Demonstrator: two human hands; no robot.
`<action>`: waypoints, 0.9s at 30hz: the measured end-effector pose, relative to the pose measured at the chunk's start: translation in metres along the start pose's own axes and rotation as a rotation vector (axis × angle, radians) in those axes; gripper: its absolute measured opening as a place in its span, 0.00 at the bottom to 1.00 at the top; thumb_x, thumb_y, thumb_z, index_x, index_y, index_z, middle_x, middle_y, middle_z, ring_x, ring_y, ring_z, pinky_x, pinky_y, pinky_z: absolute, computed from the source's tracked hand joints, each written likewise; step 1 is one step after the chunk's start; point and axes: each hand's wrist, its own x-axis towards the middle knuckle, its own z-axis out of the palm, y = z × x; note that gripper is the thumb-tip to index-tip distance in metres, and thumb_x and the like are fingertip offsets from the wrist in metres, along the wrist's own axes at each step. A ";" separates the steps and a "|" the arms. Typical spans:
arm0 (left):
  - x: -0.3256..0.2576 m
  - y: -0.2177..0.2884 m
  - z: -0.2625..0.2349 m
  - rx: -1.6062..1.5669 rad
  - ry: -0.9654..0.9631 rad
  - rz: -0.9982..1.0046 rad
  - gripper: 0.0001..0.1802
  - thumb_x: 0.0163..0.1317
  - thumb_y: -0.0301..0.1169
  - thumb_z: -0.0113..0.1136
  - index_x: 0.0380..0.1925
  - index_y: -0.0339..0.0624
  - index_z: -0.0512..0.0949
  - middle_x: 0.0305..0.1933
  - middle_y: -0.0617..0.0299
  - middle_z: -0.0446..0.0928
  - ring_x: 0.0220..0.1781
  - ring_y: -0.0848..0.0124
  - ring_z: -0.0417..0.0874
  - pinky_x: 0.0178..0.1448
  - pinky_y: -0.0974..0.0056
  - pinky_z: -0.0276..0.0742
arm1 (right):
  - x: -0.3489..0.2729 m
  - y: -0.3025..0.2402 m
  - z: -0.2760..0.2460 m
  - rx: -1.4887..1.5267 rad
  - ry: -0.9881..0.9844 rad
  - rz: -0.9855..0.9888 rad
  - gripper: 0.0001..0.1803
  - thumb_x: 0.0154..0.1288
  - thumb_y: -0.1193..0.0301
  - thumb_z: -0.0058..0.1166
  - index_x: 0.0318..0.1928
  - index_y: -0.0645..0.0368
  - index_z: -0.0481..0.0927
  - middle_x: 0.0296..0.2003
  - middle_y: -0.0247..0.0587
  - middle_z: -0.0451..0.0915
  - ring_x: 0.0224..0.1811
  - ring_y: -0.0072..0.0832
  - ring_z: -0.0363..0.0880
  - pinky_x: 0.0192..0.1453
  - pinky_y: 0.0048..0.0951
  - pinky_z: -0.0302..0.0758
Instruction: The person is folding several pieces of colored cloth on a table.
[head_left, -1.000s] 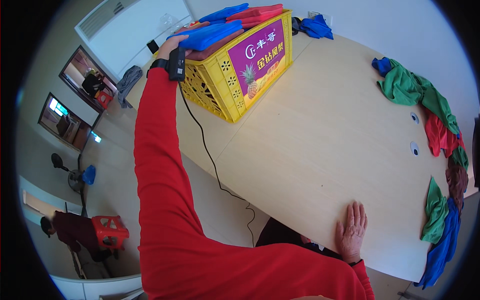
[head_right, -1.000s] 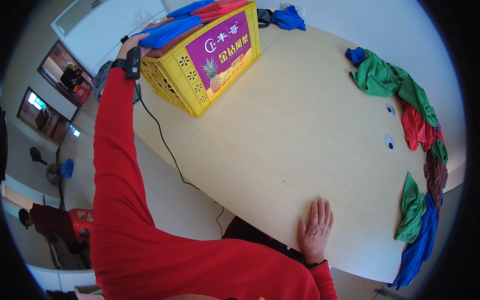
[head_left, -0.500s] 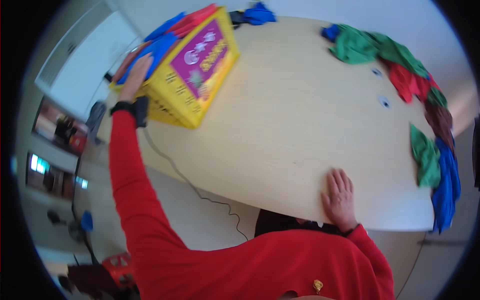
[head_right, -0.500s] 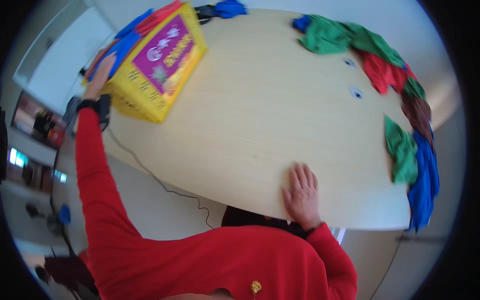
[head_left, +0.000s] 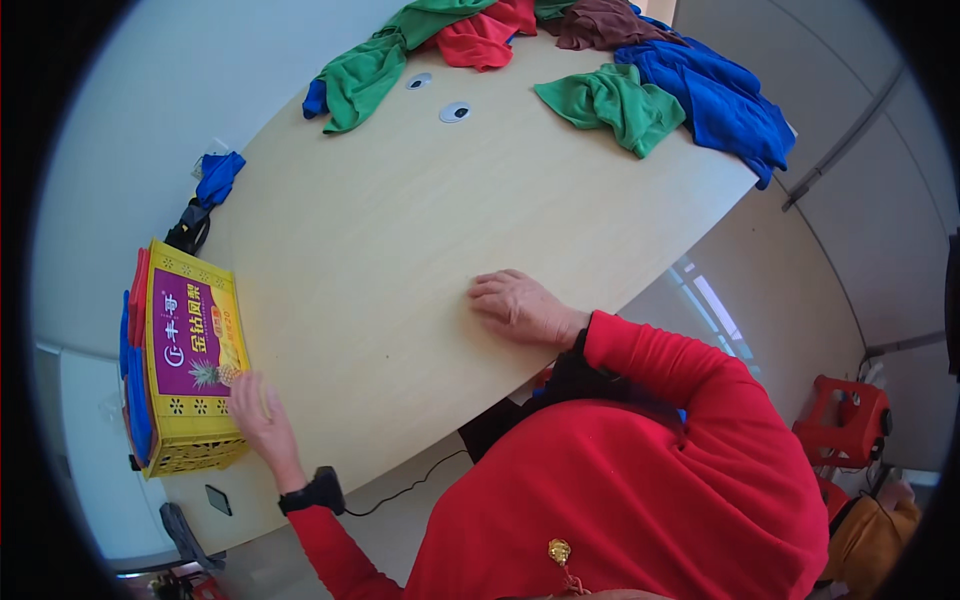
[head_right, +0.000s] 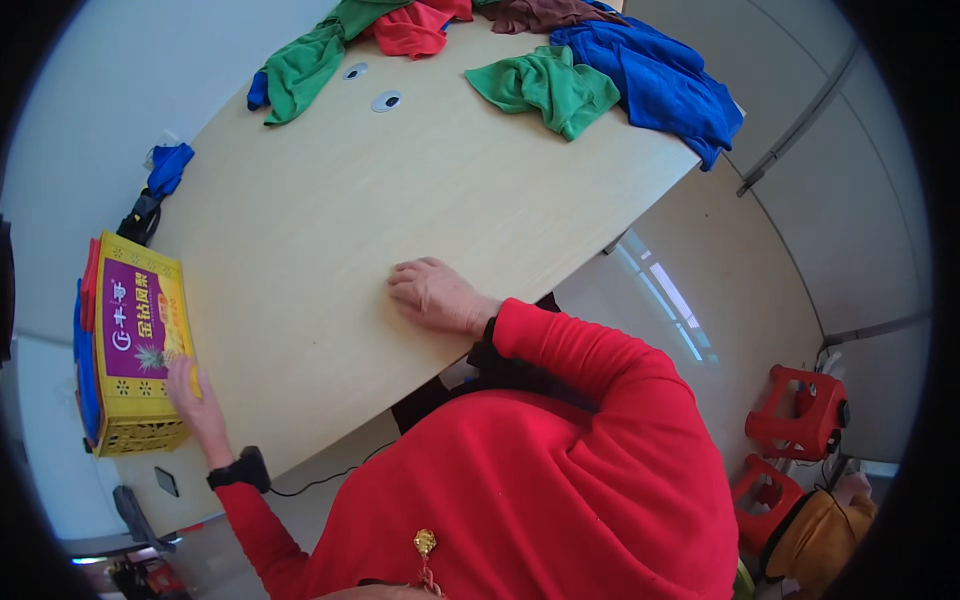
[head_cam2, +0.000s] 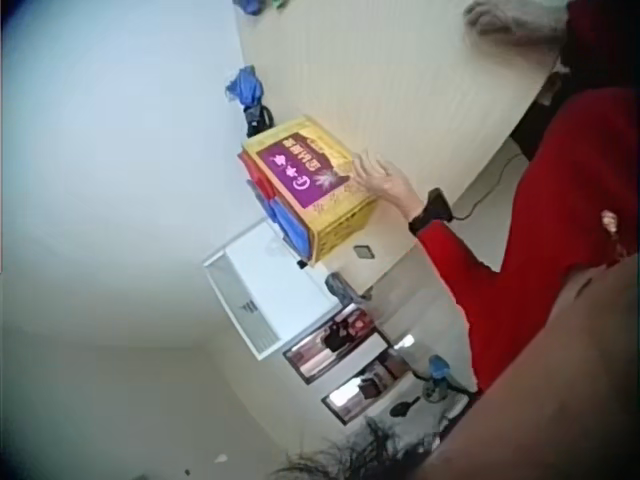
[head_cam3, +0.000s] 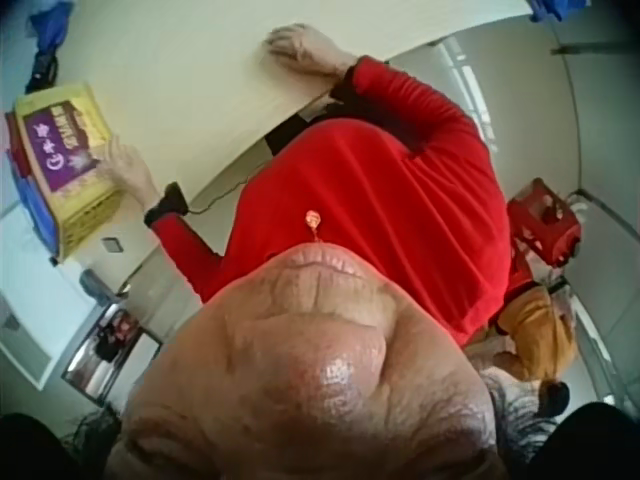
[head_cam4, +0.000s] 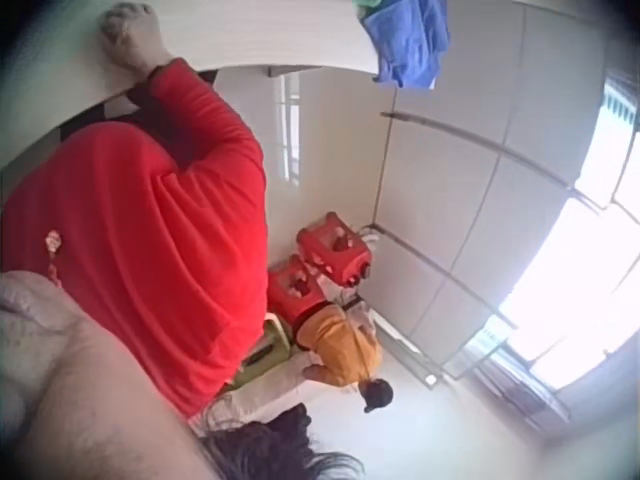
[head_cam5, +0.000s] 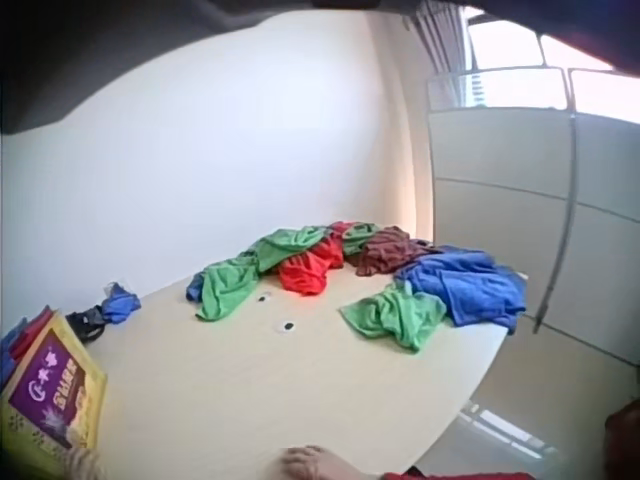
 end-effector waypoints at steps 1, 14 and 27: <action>-0.022 0.031 0.014 -0.073 -0.131 -0.016 0.15 0.66 0.28 0.59 0.53 0.38 0.78 0.58 0.51 0.78 0.66 0.53 0.73 0.75 0.48 0.59 | 0.003 0.014 -0.014 0.071 0.006 0.053 0.14 0.66 0.65 0.55 0.48 0.57 0.84 0.50 0.48 0.83 0.56 0.44 0.80 0.61 0.41 0.75; -0.102 0.188 0.066 -0.388 -0.204 -0.258 0.18 0.62 0.23 0.54 0.53 0.35 0.76 0.64 0.46 0.71 0.66 0.47 0.70 0.70 0.47 0.64 | -0.038 0.322 -0.231 0.662 0.945 0.993 0.19 0.66 0.65 0.61 0.52 0.63 0.78 0.42 0.40 0.81 0.32 0.28 0.82 0.33 0.28 0.78; -0.103 0.199 0.068 -0.326 -0.213 -0.228 0.19 0.63 0.21 0.54 0.56 0.36 0.75 0.64 0.46 0.72 0.65 0.49 0.73 0.69 0.50 0.68 | 0.034 0.230 -0.196 -0.058 0.822 0.550 0.09 0.58 0.69 0.58 0.38 0.59 0.81 0.34 0.51 0.83 0.36 0.49 0.83 0.41 0.45 0.78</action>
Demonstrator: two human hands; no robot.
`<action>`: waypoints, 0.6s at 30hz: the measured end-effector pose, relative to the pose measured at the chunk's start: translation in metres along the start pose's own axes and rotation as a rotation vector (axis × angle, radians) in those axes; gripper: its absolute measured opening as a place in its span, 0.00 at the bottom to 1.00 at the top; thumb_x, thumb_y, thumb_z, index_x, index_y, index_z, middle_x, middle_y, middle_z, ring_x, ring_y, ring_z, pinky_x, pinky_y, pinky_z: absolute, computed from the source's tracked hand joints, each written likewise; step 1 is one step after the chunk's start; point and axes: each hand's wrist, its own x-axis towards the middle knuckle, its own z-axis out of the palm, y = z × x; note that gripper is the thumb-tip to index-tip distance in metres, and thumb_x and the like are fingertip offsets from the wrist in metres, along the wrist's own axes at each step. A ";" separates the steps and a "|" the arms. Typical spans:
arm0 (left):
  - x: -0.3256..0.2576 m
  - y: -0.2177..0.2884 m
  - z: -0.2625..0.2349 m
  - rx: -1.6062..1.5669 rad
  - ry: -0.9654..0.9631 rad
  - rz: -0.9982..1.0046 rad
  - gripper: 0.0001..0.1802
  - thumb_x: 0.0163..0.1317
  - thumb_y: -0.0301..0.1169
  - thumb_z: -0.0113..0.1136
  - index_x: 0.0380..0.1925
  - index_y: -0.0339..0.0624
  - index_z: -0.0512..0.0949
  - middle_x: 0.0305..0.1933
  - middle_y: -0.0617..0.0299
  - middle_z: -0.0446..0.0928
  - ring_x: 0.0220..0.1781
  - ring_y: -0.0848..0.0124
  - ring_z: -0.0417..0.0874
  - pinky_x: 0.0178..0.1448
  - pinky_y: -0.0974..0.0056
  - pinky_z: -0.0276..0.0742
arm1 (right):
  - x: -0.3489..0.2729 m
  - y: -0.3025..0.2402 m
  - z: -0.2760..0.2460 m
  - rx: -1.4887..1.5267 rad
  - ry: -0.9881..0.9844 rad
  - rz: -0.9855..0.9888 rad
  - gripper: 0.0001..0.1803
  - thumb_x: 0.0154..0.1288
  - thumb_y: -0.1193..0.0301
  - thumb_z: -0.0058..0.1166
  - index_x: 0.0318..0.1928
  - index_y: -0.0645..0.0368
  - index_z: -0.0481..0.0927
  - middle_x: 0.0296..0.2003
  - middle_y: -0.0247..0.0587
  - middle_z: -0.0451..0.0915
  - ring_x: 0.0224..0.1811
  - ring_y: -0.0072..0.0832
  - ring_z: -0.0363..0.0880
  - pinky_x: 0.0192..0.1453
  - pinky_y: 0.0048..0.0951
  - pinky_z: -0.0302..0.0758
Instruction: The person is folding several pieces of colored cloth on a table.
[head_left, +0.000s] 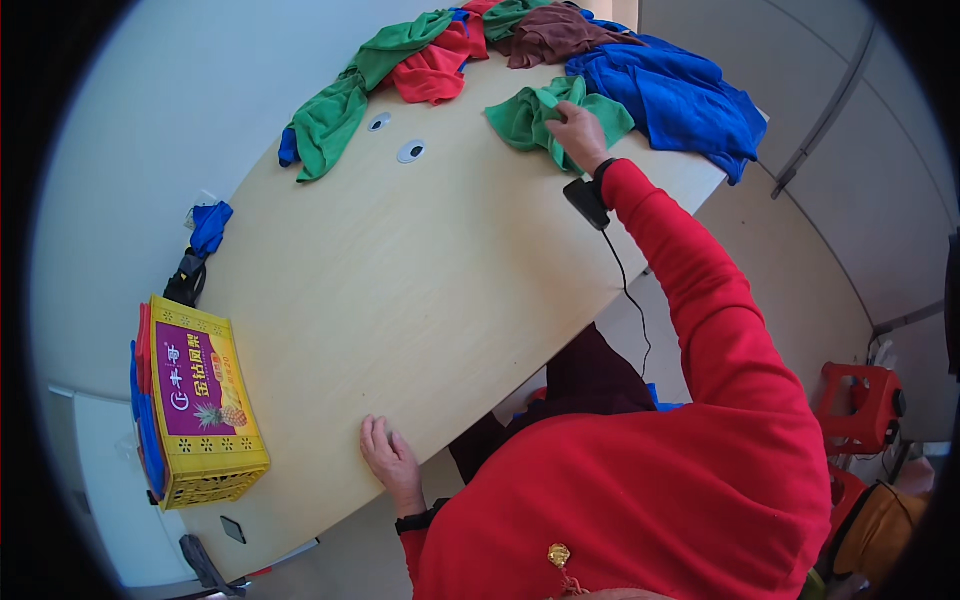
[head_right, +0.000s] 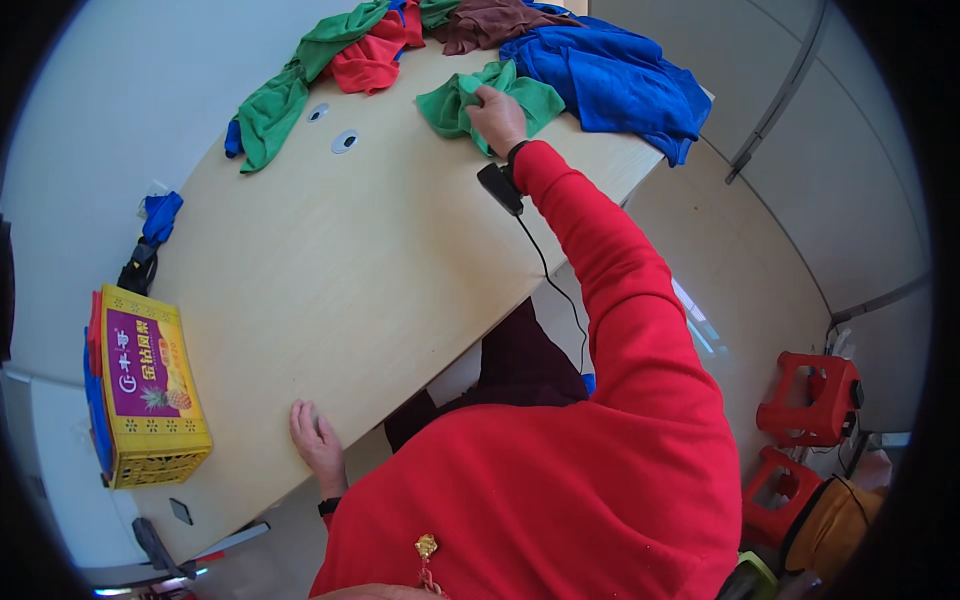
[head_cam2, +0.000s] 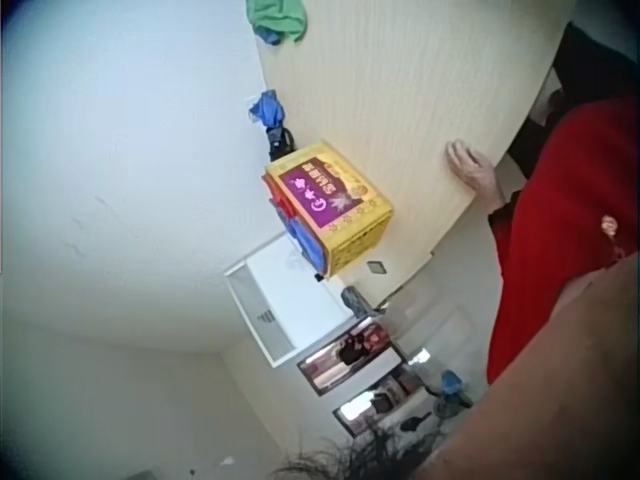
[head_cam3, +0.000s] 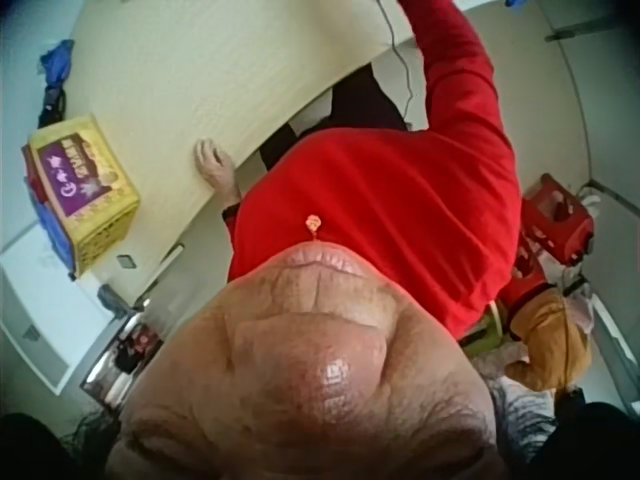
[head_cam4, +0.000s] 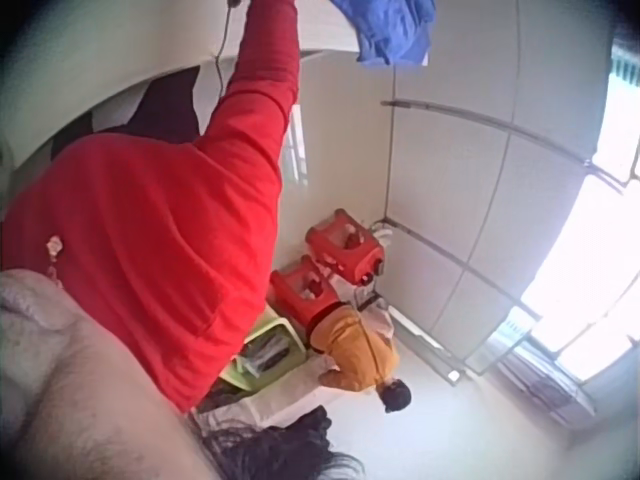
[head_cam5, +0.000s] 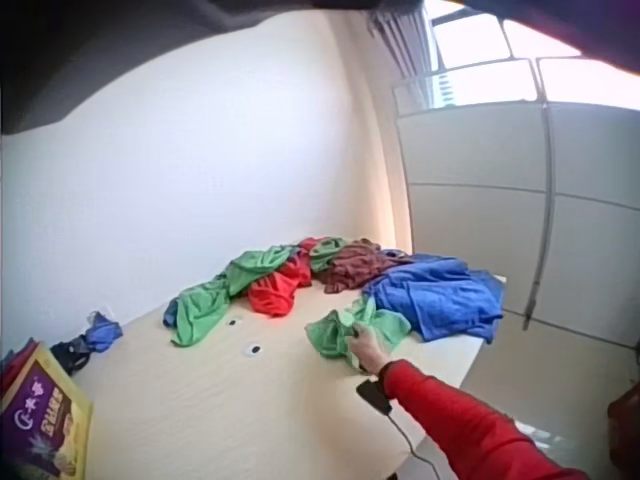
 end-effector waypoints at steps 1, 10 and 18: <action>0.003 0.002 0.000 -0.038 -0.023 0.013 0.20 0.63 0.21 0.54 0.56 0.36 0.74 0.63 0.46 0.73 0.64 0.49 0.74 0.68 0.51 0.69 | -0.013 -0.024 0.004 -0.022 -0.052 -0.141 0.08 0.58 0.70 0.59 0.38 0.60 0.80 0.33 0.51 0.82 0.36 0.50 0.82 0.40 0.44 0.78; 0.069 0.094 -0.008 -0.522 0.027 -0.040 0.28 0.59 0.14 0.57 0.61 0.40 0.73 0.66 0.51 0.72 0.50 0.62 0.82 0.50 0.61 0.80 | -0.220 -0.182 0.042 0.218 -0.906 -0.462 0.10 0.58 0.73 0.58 0.41 0.55 0.81 0.36 0.47 0.82 0.41 0.49 0.82 0.43 0.45 0.79; 0.028 0.040 -0.002 -0.621 -0.128 -0.063 0.14 0.60 0.15 0.58 0.47 0.37 0.77 0.41 0.60 0.80 0.38 0.70 0.83 0.44 0.69 0.78 | -0.268 -0.203 0.026 0.636 -1.256 -0.177 0.10 0.61 0.68 0.59 0.42 0.56 0.83 0.35 0.47 0.84 0.37 0.45 0.84 0.42 0.40 0.80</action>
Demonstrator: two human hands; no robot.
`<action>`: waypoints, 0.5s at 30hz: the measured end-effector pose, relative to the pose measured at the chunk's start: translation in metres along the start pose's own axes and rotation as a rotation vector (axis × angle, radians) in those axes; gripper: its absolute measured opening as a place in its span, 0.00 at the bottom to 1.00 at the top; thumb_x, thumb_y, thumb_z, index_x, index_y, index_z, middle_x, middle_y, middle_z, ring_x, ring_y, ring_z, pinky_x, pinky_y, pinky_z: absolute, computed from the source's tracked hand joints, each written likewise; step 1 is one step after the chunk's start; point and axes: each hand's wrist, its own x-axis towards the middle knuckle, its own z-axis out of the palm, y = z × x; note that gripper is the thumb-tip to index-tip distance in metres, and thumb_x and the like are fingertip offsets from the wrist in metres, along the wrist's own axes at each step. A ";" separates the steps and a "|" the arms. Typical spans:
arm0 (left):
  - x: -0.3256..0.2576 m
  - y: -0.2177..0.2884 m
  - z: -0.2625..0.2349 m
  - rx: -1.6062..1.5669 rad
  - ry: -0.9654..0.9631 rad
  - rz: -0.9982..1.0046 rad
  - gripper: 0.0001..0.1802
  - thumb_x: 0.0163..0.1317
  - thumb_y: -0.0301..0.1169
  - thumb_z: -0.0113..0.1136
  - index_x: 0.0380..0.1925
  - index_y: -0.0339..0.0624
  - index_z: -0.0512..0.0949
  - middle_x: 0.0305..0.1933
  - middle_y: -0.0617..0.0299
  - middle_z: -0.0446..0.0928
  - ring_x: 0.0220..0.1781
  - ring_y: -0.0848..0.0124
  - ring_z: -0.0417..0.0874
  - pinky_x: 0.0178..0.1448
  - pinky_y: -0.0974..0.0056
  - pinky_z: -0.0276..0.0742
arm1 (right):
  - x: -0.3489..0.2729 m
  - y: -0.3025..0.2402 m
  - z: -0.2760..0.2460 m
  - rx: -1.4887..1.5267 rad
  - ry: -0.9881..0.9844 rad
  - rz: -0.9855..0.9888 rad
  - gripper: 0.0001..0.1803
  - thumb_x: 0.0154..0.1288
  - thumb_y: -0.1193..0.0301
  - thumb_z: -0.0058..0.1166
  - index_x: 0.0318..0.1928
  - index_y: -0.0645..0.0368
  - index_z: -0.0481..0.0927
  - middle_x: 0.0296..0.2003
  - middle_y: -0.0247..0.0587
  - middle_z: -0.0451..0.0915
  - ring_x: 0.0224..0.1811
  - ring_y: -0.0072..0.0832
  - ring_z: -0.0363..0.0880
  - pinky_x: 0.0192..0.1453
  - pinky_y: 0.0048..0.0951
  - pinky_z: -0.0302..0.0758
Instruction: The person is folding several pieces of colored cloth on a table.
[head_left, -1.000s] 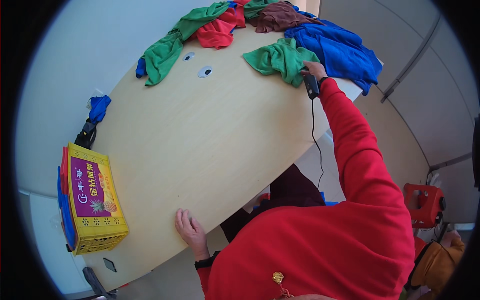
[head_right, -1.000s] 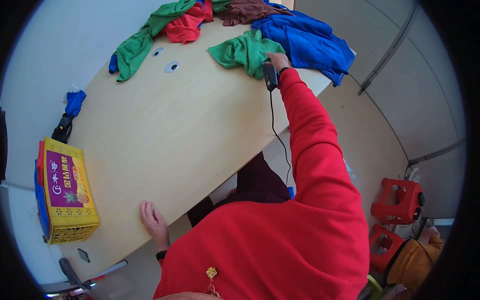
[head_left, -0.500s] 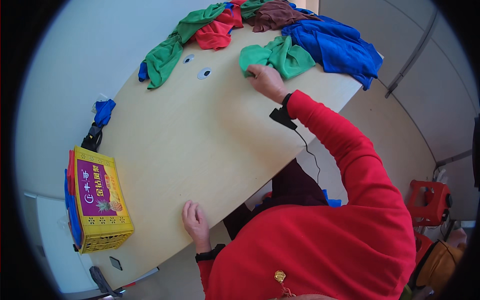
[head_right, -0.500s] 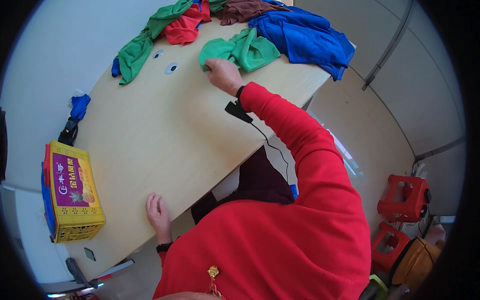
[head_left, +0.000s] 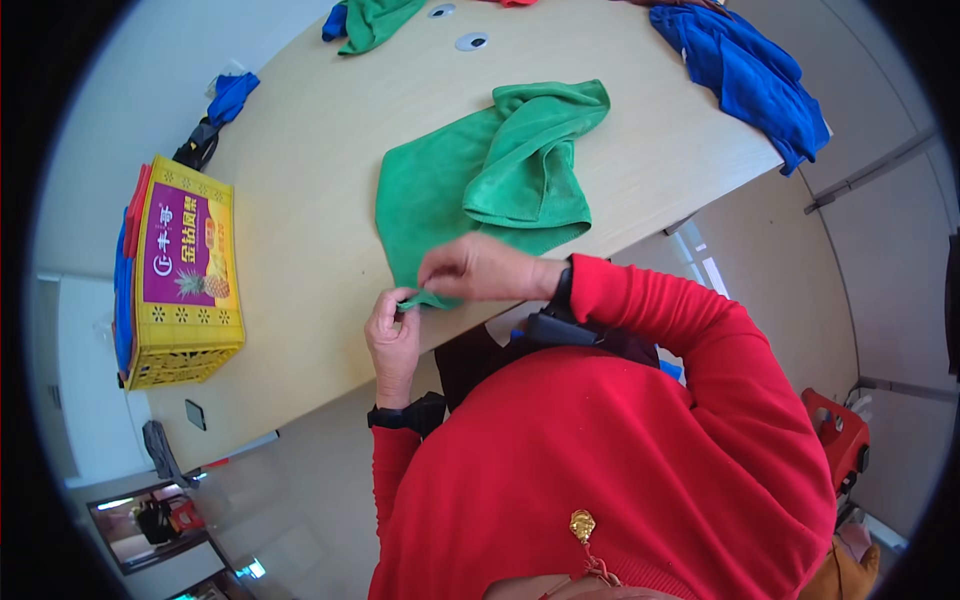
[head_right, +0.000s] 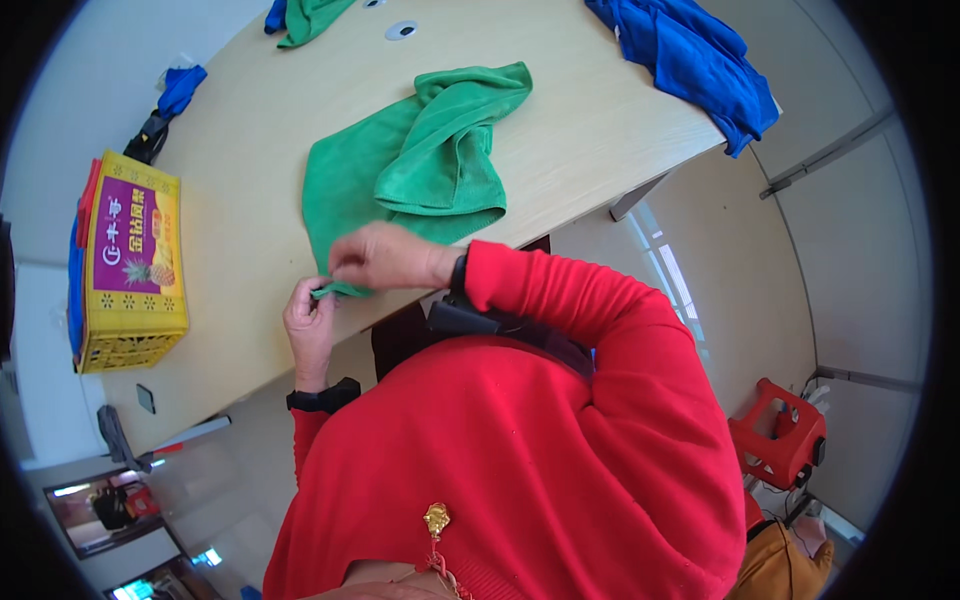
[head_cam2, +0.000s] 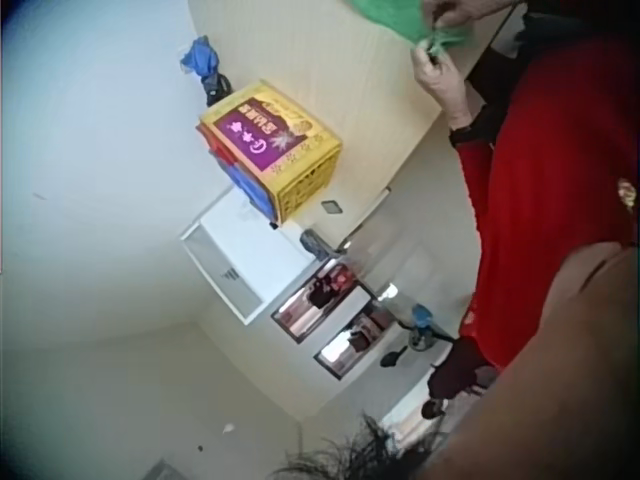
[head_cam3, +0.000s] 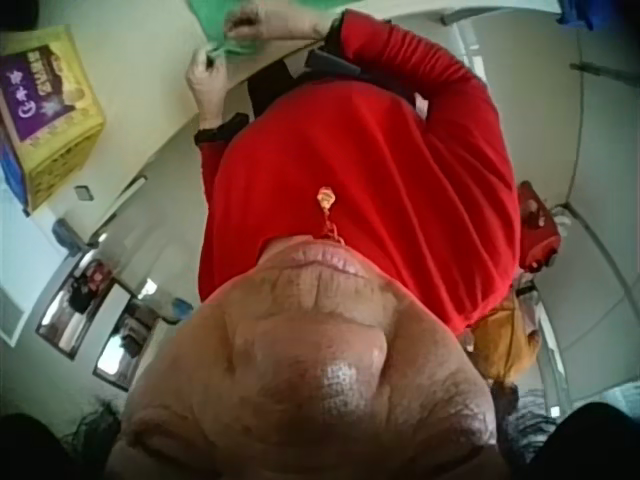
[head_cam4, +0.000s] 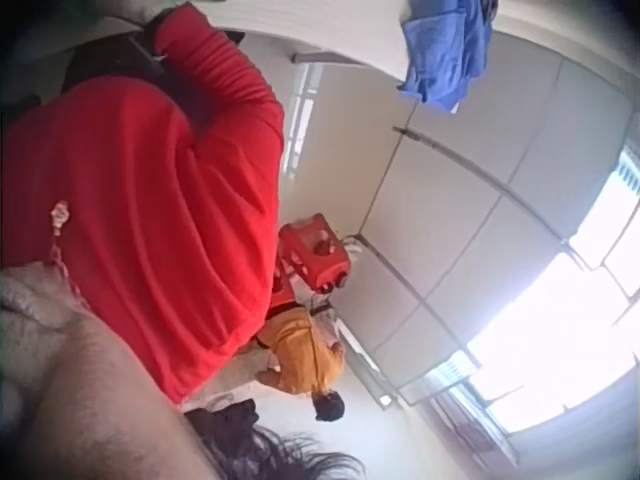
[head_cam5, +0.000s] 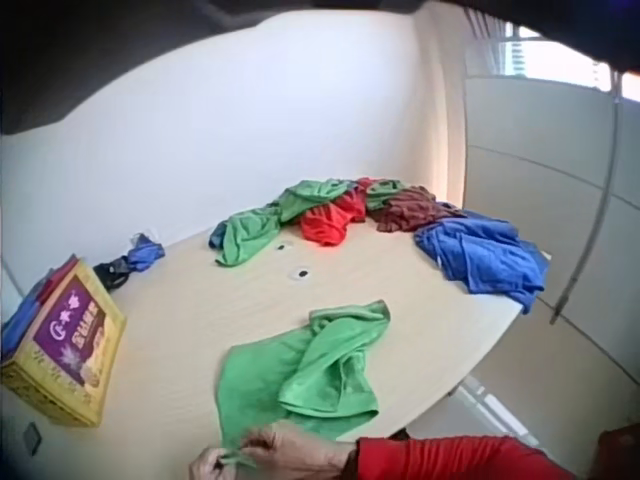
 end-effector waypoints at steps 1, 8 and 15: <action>-0.007 -0.001 -0.003 -0.040 0.014 -0.044 0.12 0.61 0.15 0.58 0.45 0.37 0.77 0.38 0.61 0.79 0.37 0.72 0.82 0.43 0.70 0.77 | -0.002 0.008 -0.010 -0.089 0.142 -0.068 0.09 0.62 0.68 0.59 0.41 0.57 0.83 0.34 0.47 0.84 0.36 0.44 0.84 0.41 0.39 0.80; -0.055 -0.029 -0.015 -0.229 0.131 -0.210 0.07 0.67 0.19 0.57 0.44 0.37 0.77 0.35 0.65 0.78 0.35 0.78 0.80 0.42 0.72 0.77 | -0.044 0.047 -0.110 -0.451 0.666 0.078 0.06 0.66 0.76 0.59 0.42 0.61 0.82 0.32 0.38 0.81 0.32 0.19 0.78 0.39 0.25 0.77; -0.055 -0.035 -0.018 -0.280 0.187 -0.244 0.07 0.69 0.21 0.57 0.45 0.36 0.77 0.35 0.66 0.79 0.35 0.79 0.81 0.41 0.73 0.77 | -0.063 0.035 -0.083 -0.825 0.368 -0.164 0.15 0.59 0.79 0.59 0.48 0.57 0.80 0.39 0.39 0.79 0.38 0.34 0.81 0.42 0.31 0.79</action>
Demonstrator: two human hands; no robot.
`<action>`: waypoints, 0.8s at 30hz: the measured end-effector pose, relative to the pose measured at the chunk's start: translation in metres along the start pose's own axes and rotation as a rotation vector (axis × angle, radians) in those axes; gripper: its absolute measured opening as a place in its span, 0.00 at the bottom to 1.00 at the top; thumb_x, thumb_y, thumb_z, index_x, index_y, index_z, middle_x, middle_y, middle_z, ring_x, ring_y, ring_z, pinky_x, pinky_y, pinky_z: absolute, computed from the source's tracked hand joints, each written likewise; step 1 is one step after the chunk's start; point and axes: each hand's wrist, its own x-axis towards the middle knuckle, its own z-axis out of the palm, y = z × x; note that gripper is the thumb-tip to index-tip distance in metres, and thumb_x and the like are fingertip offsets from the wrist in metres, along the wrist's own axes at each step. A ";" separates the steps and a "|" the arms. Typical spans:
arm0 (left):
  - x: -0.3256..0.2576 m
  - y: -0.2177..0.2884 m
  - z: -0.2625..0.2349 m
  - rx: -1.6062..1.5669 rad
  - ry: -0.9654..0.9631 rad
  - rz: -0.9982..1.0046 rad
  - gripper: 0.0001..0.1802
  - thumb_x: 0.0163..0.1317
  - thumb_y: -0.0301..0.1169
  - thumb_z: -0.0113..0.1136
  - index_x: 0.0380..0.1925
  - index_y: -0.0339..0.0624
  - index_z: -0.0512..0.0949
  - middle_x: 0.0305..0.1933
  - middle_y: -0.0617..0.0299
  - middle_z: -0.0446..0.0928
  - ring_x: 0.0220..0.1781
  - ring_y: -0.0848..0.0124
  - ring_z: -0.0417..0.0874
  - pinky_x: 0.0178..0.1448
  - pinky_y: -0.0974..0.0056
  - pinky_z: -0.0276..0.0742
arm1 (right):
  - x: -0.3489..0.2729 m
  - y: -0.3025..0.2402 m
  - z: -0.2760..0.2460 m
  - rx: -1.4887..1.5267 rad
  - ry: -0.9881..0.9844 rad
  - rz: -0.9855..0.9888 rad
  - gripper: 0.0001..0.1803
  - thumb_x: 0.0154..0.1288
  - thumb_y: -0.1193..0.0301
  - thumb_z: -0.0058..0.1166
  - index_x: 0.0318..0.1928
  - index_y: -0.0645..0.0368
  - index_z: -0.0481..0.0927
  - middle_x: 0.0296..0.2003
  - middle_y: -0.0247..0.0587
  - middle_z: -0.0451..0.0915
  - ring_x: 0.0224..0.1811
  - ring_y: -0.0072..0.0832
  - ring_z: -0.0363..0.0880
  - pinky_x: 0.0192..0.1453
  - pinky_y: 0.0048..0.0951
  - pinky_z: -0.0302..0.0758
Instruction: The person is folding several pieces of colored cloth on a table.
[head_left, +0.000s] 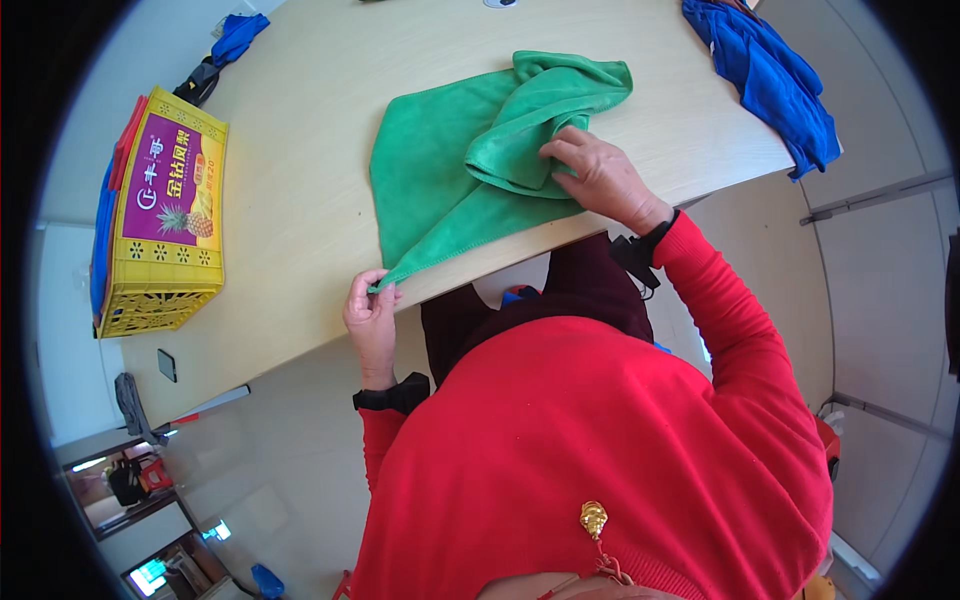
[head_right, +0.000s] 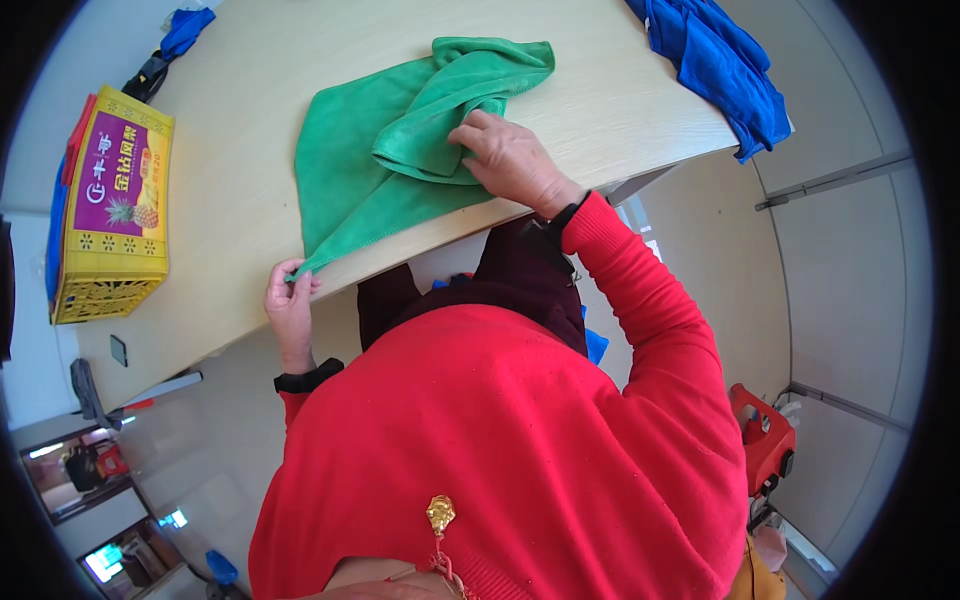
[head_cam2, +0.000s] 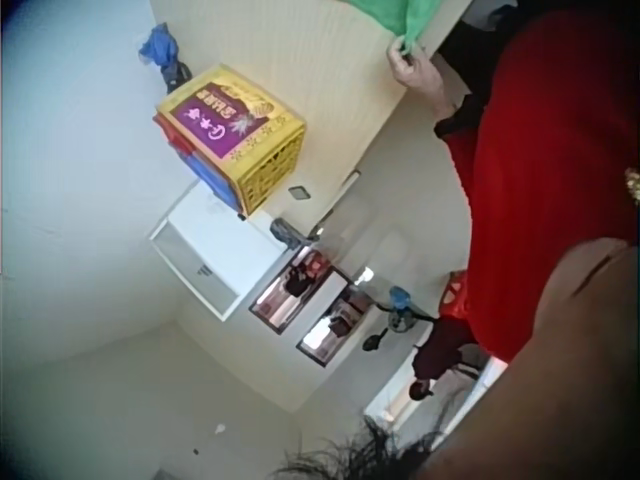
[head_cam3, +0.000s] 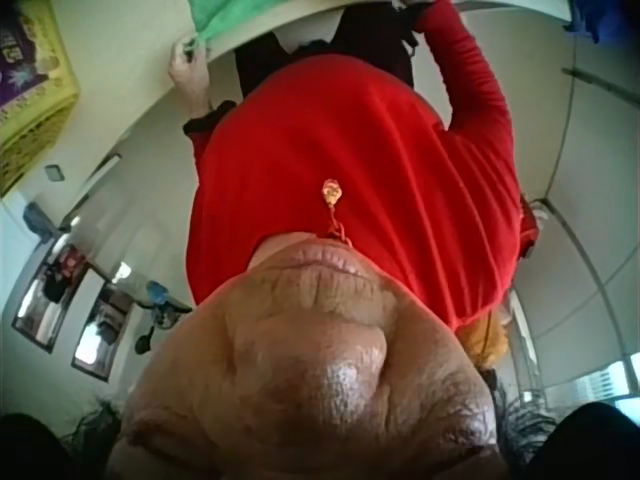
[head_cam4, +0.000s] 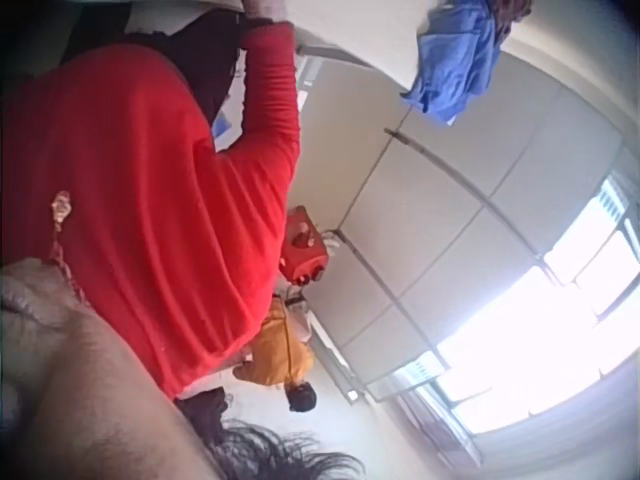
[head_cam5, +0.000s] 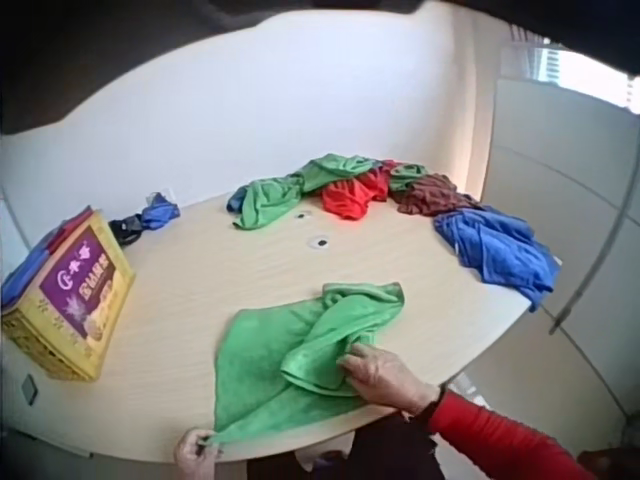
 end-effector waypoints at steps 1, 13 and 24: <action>0.000 0.000 0.001 -0.013 -0.001 0.000 0.07 0.69 0.21 0.57 0.45 0.36 0.77 0.35 0.65 0.79 0.35 0.79 0.81 0.41 0.74 0.77 | 0.000 -0.002 0.005 -0.114 -0.003 -0.125 0.17 0.57 0.79 0.59 0.49 0.57 0.79 0.41 0.39 0.78 0.40 0.37 0.81 0.43 0.33 0.80; 0.011 0.019 -0.013 -0.031 0.060 0.005 0.07 0.70 0.23 0.57 0.46 0.36 0.78 0.34 0.64 0.80 0.34 0.78 0.81 0.41 0.72 0.77 | 0.030 0.020 0.014 0.081 0.082 0.064 0.12 0.62 0.78 0.59 0.47 0.58 0.80 0.36 0.37 0.81 0.34 0.33 0.80 0.41 0.29 0.78; 0.092 0.089 -0.134 -0.152 0.398 0.212 0.10 0.73 0.30 0.57 0.46 0.35 0.78 0.33 0.62 0.81 0.33 0.77 0.80 0.41 0.71 0.76 | 0.048 0.111 -0.154 0.613 0.530 0.453 0.09 0.75 0.68 0.52 0.48 0.57 0.82 0.32 0.28 0.81 0.30 0.15 0.76 0.33 0.17 0.69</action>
